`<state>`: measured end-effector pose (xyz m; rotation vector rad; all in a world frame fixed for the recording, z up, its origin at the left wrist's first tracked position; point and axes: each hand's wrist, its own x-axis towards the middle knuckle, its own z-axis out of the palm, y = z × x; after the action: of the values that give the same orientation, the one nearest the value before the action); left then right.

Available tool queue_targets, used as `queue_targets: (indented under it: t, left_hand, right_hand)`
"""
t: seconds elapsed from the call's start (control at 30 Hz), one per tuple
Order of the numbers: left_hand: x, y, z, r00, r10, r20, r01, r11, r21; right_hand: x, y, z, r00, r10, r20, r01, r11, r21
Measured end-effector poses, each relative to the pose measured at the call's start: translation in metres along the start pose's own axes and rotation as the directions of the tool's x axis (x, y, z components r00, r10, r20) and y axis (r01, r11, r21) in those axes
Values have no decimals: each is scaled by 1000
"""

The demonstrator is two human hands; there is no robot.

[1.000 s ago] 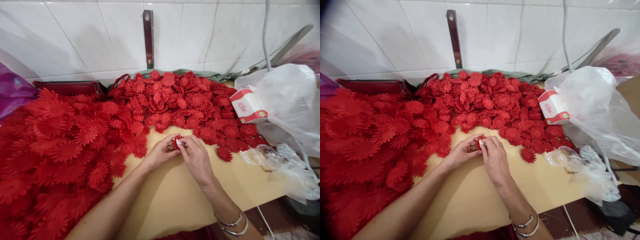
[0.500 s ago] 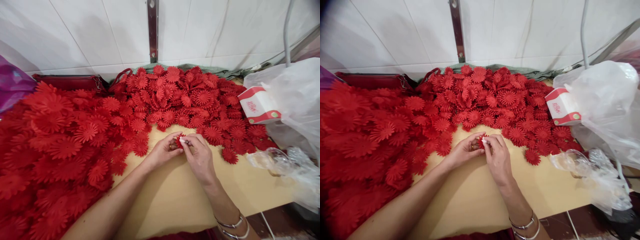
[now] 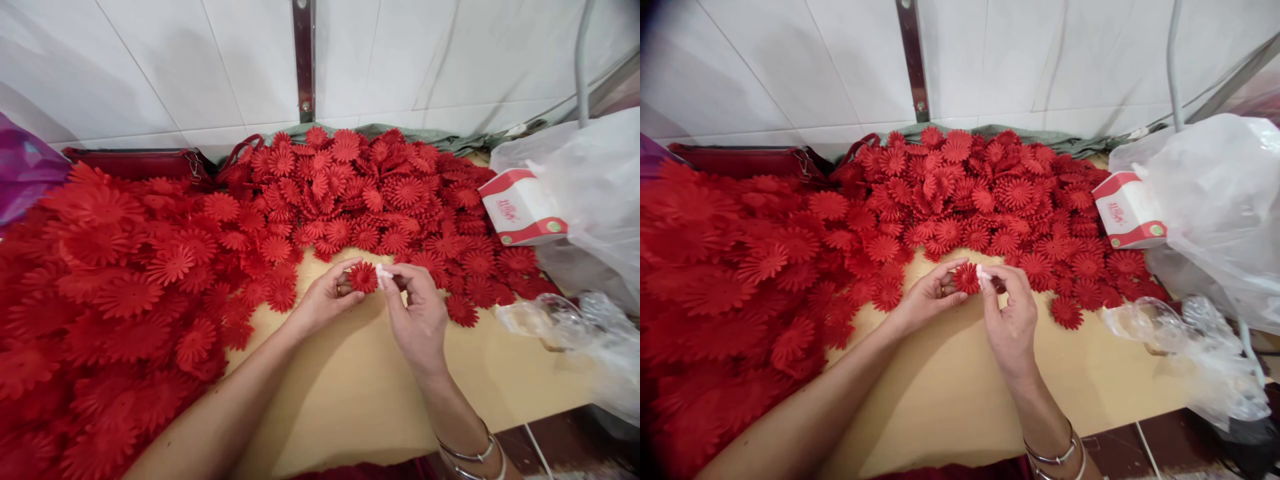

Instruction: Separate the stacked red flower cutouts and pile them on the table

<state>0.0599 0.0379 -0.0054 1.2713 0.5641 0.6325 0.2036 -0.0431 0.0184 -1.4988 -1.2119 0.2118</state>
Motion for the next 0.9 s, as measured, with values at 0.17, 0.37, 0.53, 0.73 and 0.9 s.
queue_targets:
  t: [0.17,0.37,0.53,0.73,0.9]
  left_hand:
    - [0,-1,1,1000,29,2,-29,999,-22]
    - [0,-7,1,999,38,20,-37,999,-29]
    - [0,-3,1,1000,12,-19,-11,999,33]
    - [-1,-5,4,999,45,12,-44,999,-16]
    - [-2,-4,3,998,38,53,-37,999,-12]
  right_hand:
    - [-1,2,2,997,-47,56,50,998,-48]
    - [-1,5,4,969,-90,230,118,987,-112]
    - [0,2,-3,996,-53,76,60,994,-93]
    - [-3,4,1,969,-49,242,81,989,-122]
    - [-1,2,0,996,-83,26,85,988,-131]
